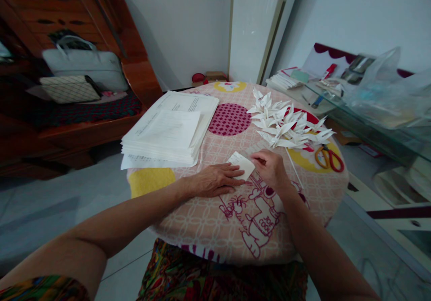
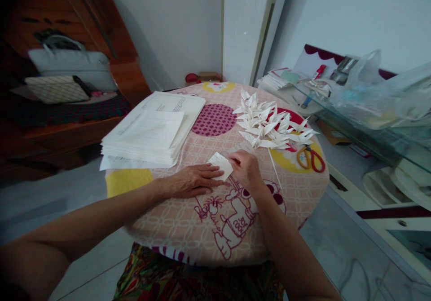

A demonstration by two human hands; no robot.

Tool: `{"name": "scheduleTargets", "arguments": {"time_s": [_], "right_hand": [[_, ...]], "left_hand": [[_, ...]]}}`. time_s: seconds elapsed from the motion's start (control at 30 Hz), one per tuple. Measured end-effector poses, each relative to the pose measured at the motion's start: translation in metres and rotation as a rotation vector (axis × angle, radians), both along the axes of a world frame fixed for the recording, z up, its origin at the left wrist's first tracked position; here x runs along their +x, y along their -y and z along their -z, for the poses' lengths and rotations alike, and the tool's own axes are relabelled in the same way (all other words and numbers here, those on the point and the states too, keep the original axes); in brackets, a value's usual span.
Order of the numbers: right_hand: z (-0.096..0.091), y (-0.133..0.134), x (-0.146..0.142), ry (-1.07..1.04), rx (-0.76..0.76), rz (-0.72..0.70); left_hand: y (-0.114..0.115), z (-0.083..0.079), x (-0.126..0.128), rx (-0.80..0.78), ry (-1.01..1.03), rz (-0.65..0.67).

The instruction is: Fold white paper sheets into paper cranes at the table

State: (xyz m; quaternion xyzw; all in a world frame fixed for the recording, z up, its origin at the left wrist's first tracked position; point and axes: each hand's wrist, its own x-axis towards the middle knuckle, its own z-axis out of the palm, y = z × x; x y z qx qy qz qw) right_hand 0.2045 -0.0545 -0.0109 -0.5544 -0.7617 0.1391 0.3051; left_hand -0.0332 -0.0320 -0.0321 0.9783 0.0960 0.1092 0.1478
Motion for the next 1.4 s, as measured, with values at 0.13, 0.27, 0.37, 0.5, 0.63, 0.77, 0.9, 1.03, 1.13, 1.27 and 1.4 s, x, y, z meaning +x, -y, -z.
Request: {"name": "scheduleTargets", "arguments": {"time_s": [0.13, 0.27, 0.37, 0.5, 0.63, 0.77, 0.9, 1.03, 1.13, 1.27, 1.4], "right_hand": [[0.008, 0.001, -0.011, -0.007, -0.054, -0.190], [0.017, -0.001, -0.014, 0.010, -0.066, -0.193], [0.023, -0.004, -0.015, 0.051, -0.038, -0.184], [0.030, -0.008, -0.019, 0.149, 0.026, -0.249], [0.033, -0.010, -0.021, 0.218, 0.050, -0.299], [0.027, -0.010, -0.019, 0.311, 0.023, -0.310], [0.020, -0.005, -0.009, 0.365, 0.002, -0.314], [0.016, -0.001, 0.001, 0.331, -0.001, -0.283], [0.017, -0.003, 0.006, 0.208, -0.036, -0.135], [0.017, -0.010, 0.009, 0.034, -0.161, 0.090], [0.014, -0.018, 0.010, 0.014, -0.243, 0.130]], "left_hand": [[0.001, -0.002, 0.000, -0.016, 0.037, 0.002], [0.003, 0.000, -0.001, -0.031, 0.032, -0.006], [0.007, 0.003, -0.002, -0.013, 0.010, -0.029], [0.011, 0.005, -0.003, 0.031, -0.029, -0.047], [0.012, 0.006, -0.004, 0.041, -0.030, -0.045], [0.011, 0.007, -0.005, 0.049, -0.012, -0.063], [0.012, 0.007, -0.007, 0.051, -0.036, -0.075], [0.013, 0.005, -0.007, 0.030, -0.041, -0.090], [0.013, 0.004, -0.007, 0.006, -0.041, -0.088], [0.013, 0.003, -0.007, -0.007, -0.048, -0.092], [0.014, 0.003, -0.007, -0.012, -0.038, -0.102]]}}
